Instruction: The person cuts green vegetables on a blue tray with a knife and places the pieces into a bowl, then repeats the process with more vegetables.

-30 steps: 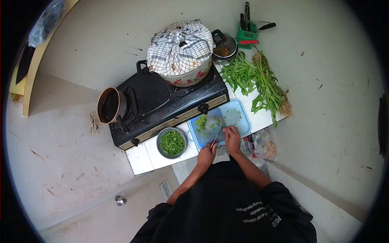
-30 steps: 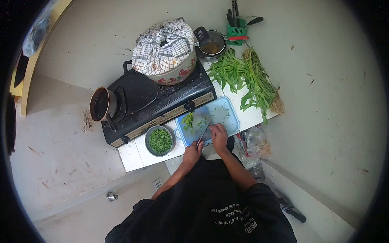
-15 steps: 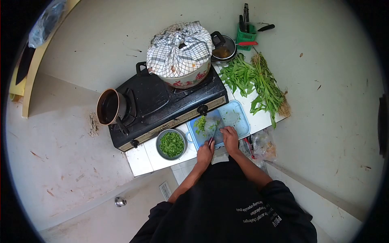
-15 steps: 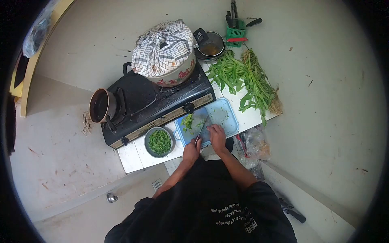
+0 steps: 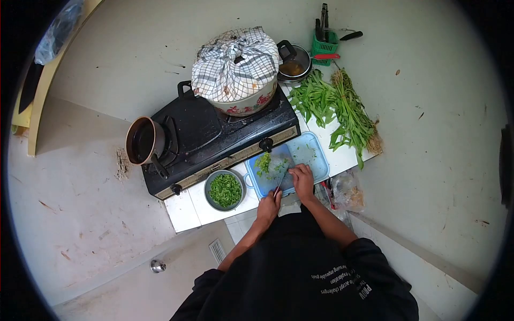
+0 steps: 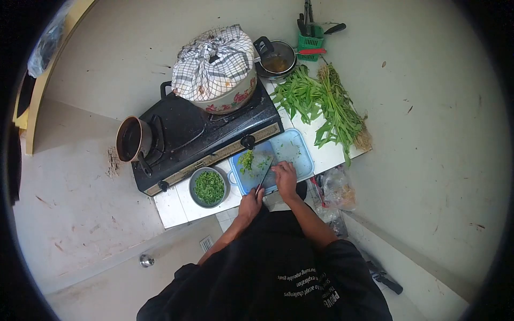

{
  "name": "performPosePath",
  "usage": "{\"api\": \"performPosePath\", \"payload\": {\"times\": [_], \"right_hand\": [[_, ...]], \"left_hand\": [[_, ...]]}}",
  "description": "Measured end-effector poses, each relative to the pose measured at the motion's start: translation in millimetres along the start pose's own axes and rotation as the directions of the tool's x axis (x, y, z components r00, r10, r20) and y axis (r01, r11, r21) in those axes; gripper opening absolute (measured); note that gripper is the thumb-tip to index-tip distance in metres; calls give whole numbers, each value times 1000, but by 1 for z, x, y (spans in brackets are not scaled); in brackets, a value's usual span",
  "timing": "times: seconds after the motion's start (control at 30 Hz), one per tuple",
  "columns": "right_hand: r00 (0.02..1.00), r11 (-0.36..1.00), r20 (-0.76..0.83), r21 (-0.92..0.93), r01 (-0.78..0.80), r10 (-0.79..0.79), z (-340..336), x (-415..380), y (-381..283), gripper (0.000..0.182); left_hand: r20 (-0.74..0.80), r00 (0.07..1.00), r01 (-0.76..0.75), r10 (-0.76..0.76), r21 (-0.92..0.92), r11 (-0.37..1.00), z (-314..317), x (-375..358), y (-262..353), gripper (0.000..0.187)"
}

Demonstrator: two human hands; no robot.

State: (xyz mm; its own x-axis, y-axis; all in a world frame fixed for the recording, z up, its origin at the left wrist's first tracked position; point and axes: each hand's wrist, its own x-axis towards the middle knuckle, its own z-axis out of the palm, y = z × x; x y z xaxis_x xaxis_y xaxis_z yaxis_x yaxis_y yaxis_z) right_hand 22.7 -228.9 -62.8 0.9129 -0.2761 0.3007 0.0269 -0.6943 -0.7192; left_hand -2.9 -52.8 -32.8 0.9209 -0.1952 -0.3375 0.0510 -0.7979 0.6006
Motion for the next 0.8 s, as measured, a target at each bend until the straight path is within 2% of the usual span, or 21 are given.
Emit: {"api": "performPosePath", "payload": {"times": [0.13, 0.23, 0.3, 0.53, 0.8], "right_hand": [[991, 974, 78, -191, 124, -111, 0, -9, 1, 17], [982, 945, 109, -272, 180, -156, 0, -13, 0, 21], [979, 930, 118, -309, 198, -169, -1, -15, -2, 22], [978, 929, 158, -322, 182, -137, -6, -18, -9, 29], [976, 934, 181, -311, 177, -125, -6, -18, -9, 30]], "left_hand": [[-26, 1000, 7, -5, 65, 998, 5, 7, 4, 45], [-93, 996, 24, -19, 57, 998, 7, 14, 9, 44], [-73, 997, 4, -3, 14, 1000, 4, 13, 10, 44], [11, 999, 30, -30, 10, 999, -6, -1, 12, 44], [-19, 1000, 12, -10, 59, 998, 7, -1, 3, 43]]}}
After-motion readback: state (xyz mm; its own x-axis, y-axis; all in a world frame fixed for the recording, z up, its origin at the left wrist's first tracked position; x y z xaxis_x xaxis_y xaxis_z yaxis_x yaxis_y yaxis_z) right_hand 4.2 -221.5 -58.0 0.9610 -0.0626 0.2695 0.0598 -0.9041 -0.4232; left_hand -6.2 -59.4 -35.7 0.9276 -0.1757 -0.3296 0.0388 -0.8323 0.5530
